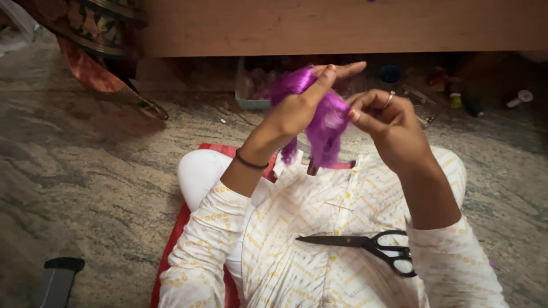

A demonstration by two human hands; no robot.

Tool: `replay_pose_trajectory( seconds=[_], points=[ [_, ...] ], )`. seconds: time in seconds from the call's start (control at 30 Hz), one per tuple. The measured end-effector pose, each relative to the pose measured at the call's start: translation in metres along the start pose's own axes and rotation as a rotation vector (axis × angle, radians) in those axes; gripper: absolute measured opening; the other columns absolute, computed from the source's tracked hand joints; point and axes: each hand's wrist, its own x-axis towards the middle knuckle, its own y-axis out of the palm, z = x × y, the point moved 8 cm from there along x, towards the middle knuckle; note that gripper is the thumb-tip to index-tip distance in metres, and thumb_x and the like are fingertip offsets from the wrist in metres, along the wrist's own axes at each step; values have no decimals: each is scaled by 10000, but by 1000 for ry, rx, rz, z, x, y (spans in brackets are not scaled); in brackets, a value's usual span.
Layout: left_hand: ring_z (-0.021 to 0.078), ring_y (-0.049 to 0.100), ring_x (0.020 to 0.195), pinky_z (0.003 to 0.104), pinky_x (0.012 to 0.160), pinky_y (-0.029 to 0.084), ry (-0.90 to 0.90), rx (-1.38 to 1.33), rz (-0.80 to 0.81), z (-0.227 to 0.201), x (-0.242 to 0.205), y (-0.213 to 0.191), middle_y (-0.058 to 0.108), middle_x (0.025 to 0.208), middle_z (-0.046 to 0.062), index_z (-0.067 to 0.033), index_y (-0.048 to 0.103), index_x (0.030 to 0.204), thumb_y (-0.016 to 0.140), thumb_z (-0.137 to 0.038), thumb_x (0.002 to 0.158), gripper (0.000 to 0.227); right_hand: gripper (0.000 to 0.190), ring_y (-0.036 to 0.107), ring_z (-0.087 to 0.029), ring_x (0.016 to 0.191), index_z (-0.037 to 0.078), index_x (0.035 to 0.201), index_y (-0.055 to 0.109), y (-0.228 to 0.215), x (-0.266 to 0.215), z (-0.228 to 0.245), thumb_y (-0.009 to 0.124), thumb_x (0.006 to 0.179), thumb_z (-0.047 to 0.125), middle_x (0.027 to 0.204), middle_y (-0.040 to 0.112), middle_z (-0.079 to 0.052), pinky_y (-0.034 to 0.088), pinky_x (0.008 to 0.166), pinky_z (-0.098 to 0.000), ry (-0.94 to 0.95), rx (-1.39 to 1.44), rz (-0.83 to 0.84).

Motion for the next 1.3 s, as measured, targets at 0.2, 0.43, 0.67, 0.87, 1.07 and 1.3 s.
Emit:
replay_pose_trajectory(
  seconds=[0.2,0.43,0.67,0.87,1.07,1.3],
  points=[
    [272,620,1289,419,1195,462,260,132,-85,-18,-3,-8,635,1428,142,-100,585,1483,252,-464,1153,594,206,660,-135,976,-29,1180,652,22,6,8,694,999,59,1053,705,-58,552,903,-295,102,263,60],
    [214,542,1315,380,1161,390,198,320,-137,-15,-6,-13,588,1381,136,-168,577,1498,201,-458,1138,596,102,690,-160,878,-37,1022,740,17,7,-5,760,957,38,952,741,-108,572,804,-323,99,-163,57],
    [183,568,1114,332,1045,477,226,150,-268,-6,-6,-27,668,1375,127,-104,655,1409,264,-450,1142,587,118,717,-156,909,14,1017,765,8,7,-13,755,908,56,965,773,-86,586,864,-311,133,-261,-11],
    [254,558,1388,381,1222,369,219,109,-250,-5,-6,-26,645,1436,141,-58,646,1397,258,-443,1145,602,114,697,-166,1025,-19,1079,704,11,13,-4,702,972,21,1104,718,-105,577,962,-324,57,-3,2],
    [255,565,1394,390,1226,383,205,83,-233,1,-6,-27,662,1418,140,-68,650,1389,271,-450,1142,592,265,713,-190,897,4,1219,659,44,11,1,688,958,35,1008,714,-103,607,839,-366,266,434,215],
    [153,647,685,322,997,578,30,225,-228,-1,-9,-22,715,743,106,-130,649,1421,291,-446,1100,576,110,584,-98,613,-19,1002,748,26,10,-25,739,911,43,770,715,-63,460,530,-257,366,-9,86]
  ],
)
